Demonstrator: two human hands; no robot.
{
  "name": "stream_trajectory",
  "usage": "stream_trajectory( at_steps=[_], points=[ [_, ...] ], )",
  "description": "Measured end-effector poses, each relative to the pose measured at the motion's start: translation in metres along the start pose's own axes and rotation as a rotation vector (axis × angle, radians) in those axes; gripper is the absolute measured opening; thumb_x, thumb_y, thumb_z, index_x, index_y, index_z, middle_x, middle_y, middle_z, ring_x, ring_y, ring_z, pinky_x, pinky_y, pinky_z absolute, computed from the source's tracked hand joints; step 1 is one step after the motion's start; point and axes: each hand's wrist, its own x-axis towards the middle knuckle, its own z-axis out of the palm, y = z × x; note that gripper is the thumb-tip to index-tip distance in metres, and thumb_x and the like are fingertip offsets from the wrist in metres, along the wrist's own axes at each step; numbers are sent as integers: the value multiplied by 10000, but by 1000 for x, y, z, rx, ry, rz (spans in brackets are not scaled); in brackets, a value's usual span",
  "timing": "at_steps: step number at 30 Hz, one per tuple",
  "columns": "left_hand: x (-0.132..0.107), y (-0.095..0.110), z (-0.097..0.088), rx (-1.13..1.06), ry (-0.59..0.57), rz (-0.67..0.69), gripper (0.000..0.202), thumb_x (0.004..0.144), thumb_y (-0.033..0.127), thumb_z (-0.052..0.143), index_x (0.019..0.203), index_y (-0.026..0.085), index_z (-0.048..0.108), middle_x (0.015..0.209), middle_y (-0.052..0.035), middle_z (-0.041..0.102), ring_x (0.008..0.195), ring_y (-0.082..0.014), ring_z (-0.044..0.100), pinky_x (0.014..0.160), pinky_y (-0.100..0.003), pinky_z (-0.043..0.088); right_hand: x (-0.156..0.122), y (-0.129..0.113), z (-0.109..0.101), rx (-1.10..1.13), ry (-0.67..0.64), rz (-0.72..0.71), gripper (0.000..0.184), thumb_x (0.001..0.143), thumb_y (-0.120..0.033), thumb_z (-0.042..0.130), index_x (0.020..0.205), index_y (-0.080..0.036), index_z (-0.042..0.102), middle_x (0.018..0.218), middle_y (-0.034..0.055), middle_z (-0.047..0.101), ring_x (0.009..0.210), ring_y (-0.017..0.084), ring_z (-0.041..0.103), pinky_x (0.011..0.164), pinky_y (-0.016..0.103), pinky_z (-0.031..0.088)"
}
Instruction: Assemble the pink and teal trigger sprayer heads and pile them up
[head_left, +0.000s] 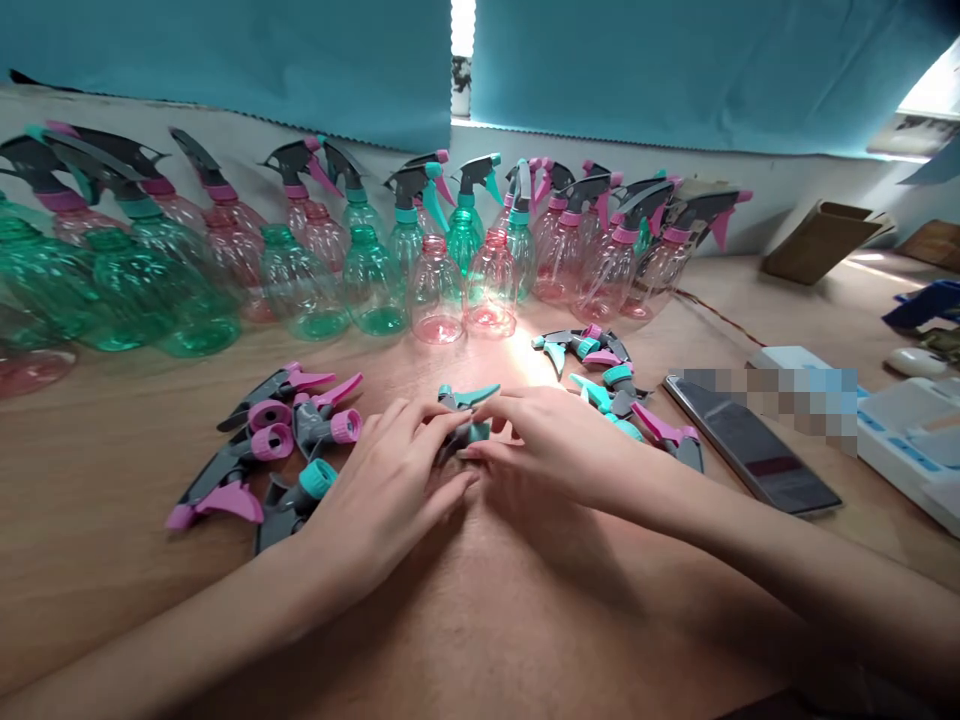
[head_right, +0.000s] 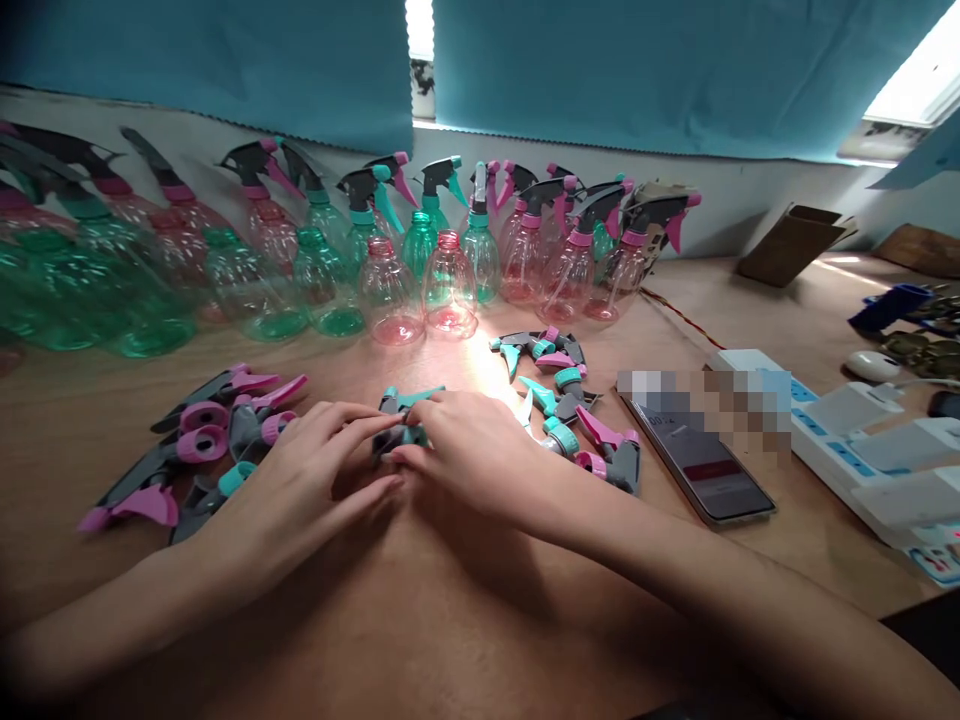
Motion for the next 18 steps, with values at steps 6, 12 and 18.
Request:
stream_trajectory(
  at_steps=[6, 12, 18],
  points=[
    [5, -6, 10, 86, -3, 69, 356, 876, 248, 540, 1223, 172, 527, 1167, -94, 543, 1079, -256, 475, 890, -414, 439, -1, 3, -11, 107, -24, 41, 225, 887, -360, 550, 982, -193, 667, 833, 35, 717, 720, 170, 631, 578, 262, 377],
    [8, -22, -7, -6, -192, 147, 478, 847, 142, 518, 1290, 310, 459, 1240, -36, 485, 1126, -220, 470, 913, -349, 428, 3, 7, -16, 185, -85, 61, 166, 862, -312, 590, 969, -207, 660, 829, 13, 713, 740, 156, 625, 610, 254, 388],
    [9, -38, -15, 23, -253, 177, 439, 836, 90, 476, 1208, 316, 528, 1165, -24, 516, 1026, -208, 501, 827, -323, 430, 10, 11, -10, 190, -102, -34, 138, 872, -248, 558, 945, -182, 655, 785, 30, 700, 704, 152, 616, 572, 238, 364]
  ],
)
